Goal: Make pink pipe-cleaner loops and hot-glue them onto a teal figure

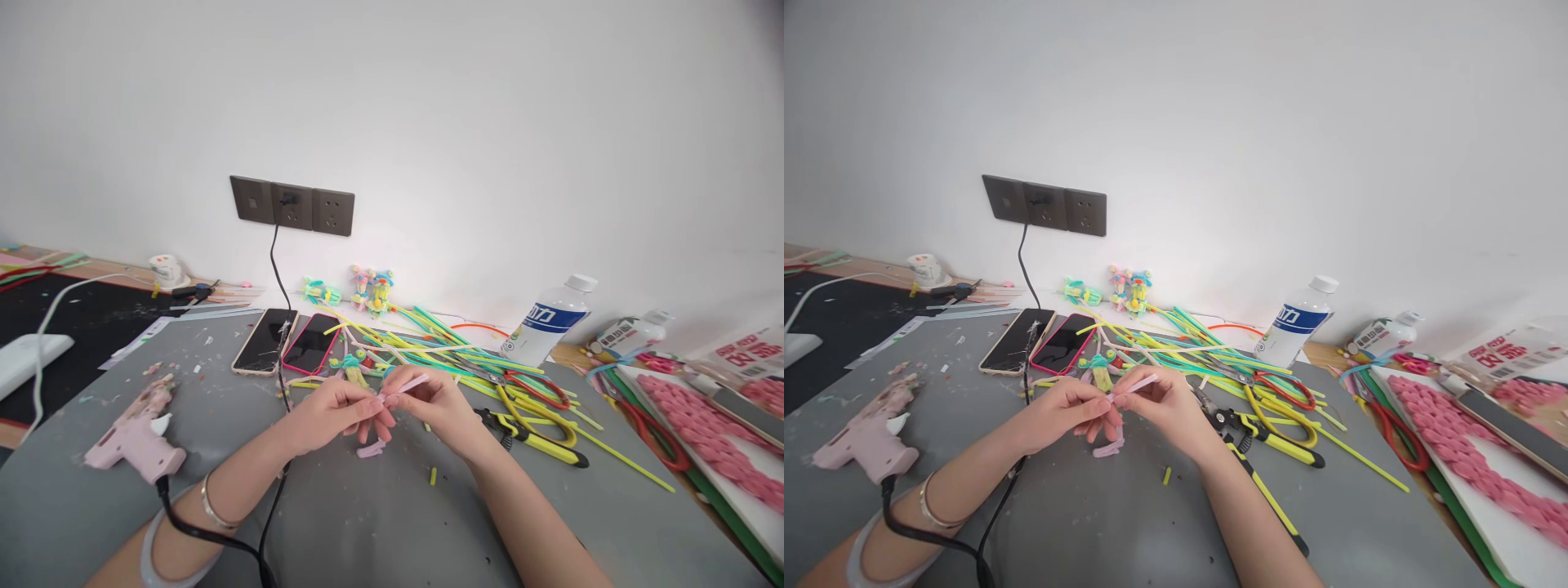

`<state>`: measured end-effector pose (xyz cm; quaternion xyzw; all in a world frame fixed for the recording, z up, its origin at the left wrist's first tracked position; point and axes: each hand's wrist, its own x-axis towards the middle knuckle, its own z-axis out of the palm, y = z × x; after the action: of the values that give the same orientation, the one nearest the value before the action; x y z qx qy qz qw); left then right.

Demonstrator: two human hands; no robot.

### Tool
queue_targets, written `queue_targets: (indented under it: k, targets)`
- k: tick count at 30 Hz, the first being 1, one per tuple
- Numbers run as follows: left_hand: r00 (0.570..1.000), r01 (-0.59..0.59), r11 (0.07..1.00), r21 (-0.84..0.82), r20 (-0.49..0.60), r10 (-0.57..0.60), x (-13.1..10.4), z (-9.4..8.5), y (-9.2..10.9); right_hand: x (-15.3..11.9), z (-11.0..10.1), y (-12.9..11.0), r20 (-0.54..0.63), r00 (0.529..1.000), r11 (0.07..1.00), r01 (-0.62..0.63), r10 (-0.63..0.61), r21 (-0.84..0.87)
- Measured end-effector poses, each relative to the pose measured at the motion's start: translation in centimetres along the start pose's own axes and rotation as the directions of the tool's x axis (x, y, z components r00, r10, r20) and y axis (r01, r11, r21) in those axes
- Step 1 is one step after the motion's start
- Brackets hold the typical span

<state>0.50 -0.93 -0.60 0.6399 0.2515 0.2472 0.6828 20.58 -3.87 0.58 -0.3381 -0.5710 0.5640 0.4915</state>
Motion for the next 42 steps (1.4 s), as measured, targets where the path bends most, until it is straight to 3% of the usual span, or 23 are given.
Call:
queue_targets:
  k: [4, 7, 11, 13, 16, 23, 34, 39, 42]
  targets:
    - [1.000, 0.013, 0.999, -0.043, -0.009, -0.014, -0.1, 0.3, 0.3, -0.1, 0.5, -0.3, 0.027, 1.000, 0.997, 0.006, -0.004, -0.072]
    - [0.993, 0.022, 0.987, -0.157, -0.113, -0.040, 0.0, 0.6, 0.3, -0.3, 0.9, -0.3, -0.035, 0.977, 0.953, 0.194, -0.208, -0.233]
    - [0.974, 0.054, 0.948, -0.314, -0.194, -0.120, 0.4, 0.7, 0.1, -0.7, 1.3, -0.1, 0.021, 0.836, 0.677, 0.458, -0.548, -0.576]
    - [0.971, 0.054, 0.925, -0.376, -0.198, -0.138, 0.4, 0.6, 0.1, -0.8, 1.4, 0.0, 0.104, 0.777, 0.535, 0.517, -0.621, -0.668]
    - [0.970, 0.048, 0.897, -0.439, -0.195, -0.148, 0.4, 0.5, 0.1, -0.8, 1.6, 0.1, 0.167, 0.746, 0.445, 0.544, -0.645, -0.711]
    - [0.970, 0.031, 0.893, -0.449, -0.203, -0.136, 0.6, 0.6, 0.2, -0.8, 1.7, 0.2, 0.140, 0.801, 0.519, 0.498, -0.581, -0.695]
    - [0.964, -0.013, 0.939, -0.343, -0.254, -0.079, 0.5, 0.5, 0.2, -0.7, 1.8, -0.2, 0.133, 0.810, 0.565, 0.505, -0.571, -0.653]
    - [0.971, 0.005, 0.965, -0.262, -0.229, -0.068, 0.4, 0.3, 0.2, -0.7, 1.4, -0.4, 0.110, 0.886, 0.705, 0.428, -0.450, -0.566]
    - [0.985, 0.039, 0.976, -0.214, -0.154, -0.073, 0.3, 0.1, 0.1, -0.6, 0.9, -0.7, 0.130, 0.930, 0.805, 0.364, -0.345, -0.469]
